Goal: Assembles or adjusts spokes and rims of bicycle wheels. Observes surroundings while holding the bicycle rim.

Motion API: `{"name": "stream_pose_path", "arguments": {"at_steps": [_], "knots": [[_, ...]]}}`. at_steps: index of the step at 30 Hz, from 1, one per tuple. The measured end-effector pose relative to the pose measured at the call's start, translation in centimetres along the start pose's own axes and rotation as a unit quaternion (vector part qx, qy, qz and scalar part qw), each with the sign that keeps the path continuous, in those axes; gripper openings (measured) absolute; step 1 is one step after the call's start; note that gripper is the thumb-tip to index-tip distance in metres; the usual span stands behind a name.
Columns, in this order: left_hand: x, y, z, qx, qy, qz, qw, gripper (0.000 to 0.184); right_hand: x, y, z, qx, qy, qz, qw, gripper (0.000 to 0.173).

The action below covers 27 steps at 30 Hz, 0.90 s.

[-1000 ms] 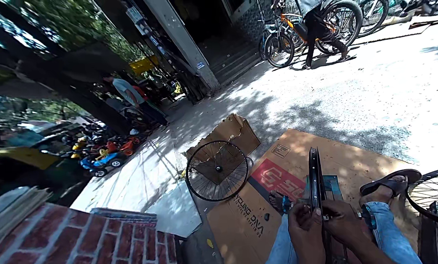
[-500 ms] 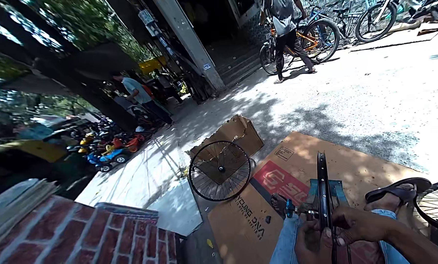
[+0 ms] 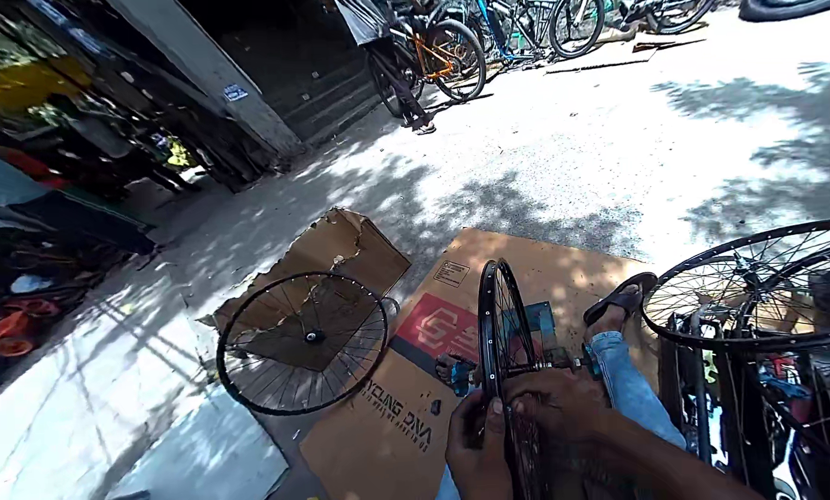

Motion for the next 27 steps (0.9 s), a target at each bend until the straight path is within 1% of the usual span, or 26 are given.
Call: {"name": "stream_pose_path", "arguments": {"at_steps": [2, 3, 5, 8, 10, 11, 12, 14, 15, 16, 17, 20, 21, 22, 23, 24, 25, 26, 27], "knots": [[-0.1, -0.1, 0.2, 0.003, 0.007, -0.003, 1.0, 0.03, 0.9, 1.0, -1.9, 0.088, 0.002, 0.041, 0.995, 0.033], [-0.1, -0.1, 0.3, 0.005, 0.007, -0.003, 1.0, 0.03, 1.1, 1.5, -2.5, 0.114, 0.016, 0.055, 0.992, 0.029], [0.0, -0.1, 0.2, 0.003, 0.002, 0.0, 1.0, 0.026, 1.1, 2.3, -2.8, 0.134, 0.055, 0.071, 0.987, 0.021], [0.1, 0.0, -0.2, 0.002, -0.004, 0.008, 1.0, 0.023, 0.7, 2.7, -2.2, 0.125, 0.065, 0.054, 0.989, 0.02], [0.2, 0.4, -0.5, 0.004, -0.007, 0.014, 1.0, 0.022, 0.3, 2.4, -1.3, 0.079, 0.036, 0.0, 0.996, 0.023], [0.2, 0.5, -0.6, 0.006, -0.003, 0.015, 1.0, 0.022, -0.1, 1.8, -0.5, 0.036, 0.026, -0.03, 0.999, 0.025], [0.0, 0.8, -0.5, 0.006, 0.0, 0.014, 1.0, 0.022, -0.6, 1.1, 0.7, -0.026, 0.019, -0.056, 0.998, 0.027], [-0.5, 1.1, 0.1, 0.006, 0.006, 0.01, 1.0, 0.02, -1.4, 0.1, 3.2, -0.168, -0.009, -0.084, 0.982, 0.03], [-0.7, 1.3, 0.4, 0.005, 0.008, 0.01, 1.0, 0.02, -1.5, -0.1, 3.7, -0.207, -0.02, -0.087, 0.974, 0.031], [-0.7, 1.2, 0.5, 0.006, 0.013, 0.013, 1.0, 0.02, -1.5, -0.1, 3.9, -0.215, -0.024, -0.085, 0.973, 0.03], [-0.6, 1.0, 0.3, 0.011, 0.018, 0.021, 1.0, 0.022, -1.4, -0.2, 3.7, -0.196, -0.017, -0.083, 0.977, 0.03], [0.4, 0.3, -1.4, 0.069, -0.002, 0.062, 0.996, 0.033, -0.9, -0.5, 1.7, -0.081, -0.015, -0.063, 0.995, 0.027], [0.7, 0.2, -1.9, 0.092, -0.017, 0.074, 0.993, 0.041, -1.0, -0.8, 0.9, -0.065, -0.026, -0.053, 0.996, 0.026], [0.7, 0.3, -2.1, 0.11, -0.026, 0.076, 0.991, 0.05, -1.3, -1.1, 0.4, -0.078, -0.026, -0.048, 0.995, 0.026], [0.2, 0.4, -2.0, 0.121, -0.022, 0.071, 0.99, 0.058, -1.6, -1.4, 0.2, -0.117, -0.014, -0.043, 0.992, 0.026], [-0.6, 0.7, -1.6, 0.126, -0.007, 0.062, 0.99, 0.062, -1.8, -1.5, 0.4, -0.175, 0.004, -0.033, 0.984, 0.027], [-1.2, 1.0, -1.0, 0.129, 0.015, 0.055, 0.99, 0.062, -1.8, -1.5, 0.8, -0.233, 0.017, -0.014, 0.972, 0.029], [-1.6, 1.3, -0.3, 0.128, 0.038, 0.05, 0.99, 0.057, -1.7, -1.2, 1.2, -0.273, 0.021, 0.01, 0.962, 0.035], [-1.9, 1.5, 0.5, 0.123, 0.063, 0.041, 0.99, 0.052, -1.8, -0.9, 1.7, -0.292, 0.009, 0.032, 0.956, 0.042]]}}
Point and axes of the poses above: each hand's wrist, its own y-axis towards the middle knuckle, its own z-axis out of the palm, x = y × z, the point moved 1 cm from there along y, towards the middle knuckle, and after that the axes turned 13 degrees about z, right-handed, at the moved point
